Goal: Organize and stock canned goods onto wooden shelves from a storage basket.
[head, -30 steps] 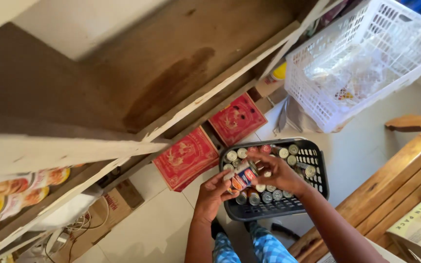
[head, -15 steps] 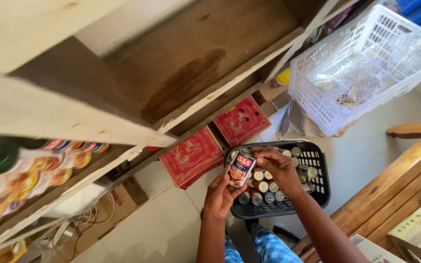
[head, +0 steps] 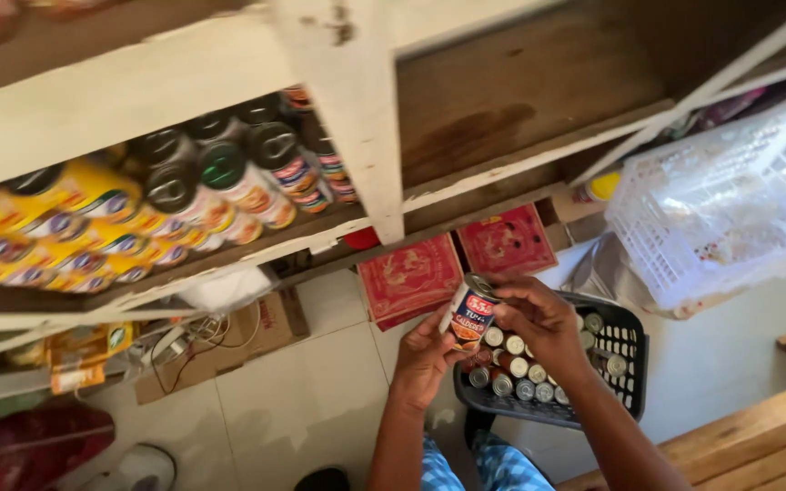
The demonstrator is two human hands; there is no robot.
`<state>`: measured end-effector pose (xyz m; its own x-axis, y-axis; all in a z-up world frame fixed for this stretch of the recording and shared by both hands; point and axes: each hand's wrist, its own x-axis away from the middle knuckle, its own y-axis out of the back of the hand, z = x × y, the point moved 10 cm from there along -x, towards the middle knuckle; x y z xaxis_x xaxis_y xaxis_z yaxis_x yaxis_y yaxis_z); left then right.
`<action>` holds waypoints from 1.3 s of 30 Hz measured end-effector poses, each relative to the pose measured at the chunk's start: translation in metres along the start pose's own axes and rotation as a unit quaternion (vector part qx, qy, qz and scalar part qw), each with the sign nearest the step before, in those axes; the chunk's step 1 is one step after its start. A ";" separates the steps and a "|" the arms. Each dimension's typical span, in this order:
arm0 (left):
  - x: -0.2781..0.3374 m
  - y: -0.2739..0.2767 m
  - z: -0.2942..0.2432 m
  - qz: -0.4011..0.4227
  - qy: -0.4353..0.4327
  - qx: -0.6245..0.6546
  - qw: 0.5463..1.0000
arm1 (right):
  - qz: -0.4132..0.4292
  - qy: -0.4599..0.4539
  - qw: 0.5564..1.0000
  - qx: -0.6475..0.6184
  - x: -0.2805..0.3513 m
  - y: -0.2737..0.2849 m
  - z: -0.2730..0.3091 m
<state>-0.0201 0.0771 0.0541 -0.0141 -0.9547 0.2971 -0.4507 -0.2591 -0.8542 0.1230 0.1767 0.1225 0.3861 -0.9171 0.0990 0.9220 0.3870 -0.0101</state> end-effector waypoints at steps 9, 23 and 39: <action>0.043 -0.029 -0.128 -0.031 -0.107 -0.233 0.966 | 0.097 0.159 0.979 0.087 -0.016 -0.115 0.142; 0.068 -0.130 -0.312 -0.068 -0.300 -0.513 0.801 | 0.164 0.288 0.936 0.117 -0.045 -0.226 0.255; -0.040 -0.090 -0.429 -0.055 -0.368 -0.557 0.742 | 0.139 0.288 0.933 0.166 0.018 -0.228 0.187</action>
<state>-0.3619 0.2012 0.3025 0.3838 -0.8639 -0.3261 -0.8776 -0.4512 0.1623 -0.0859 0.0896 0.3130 0.6487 -0.6394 -0.4128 0.7610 0.5383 0.3621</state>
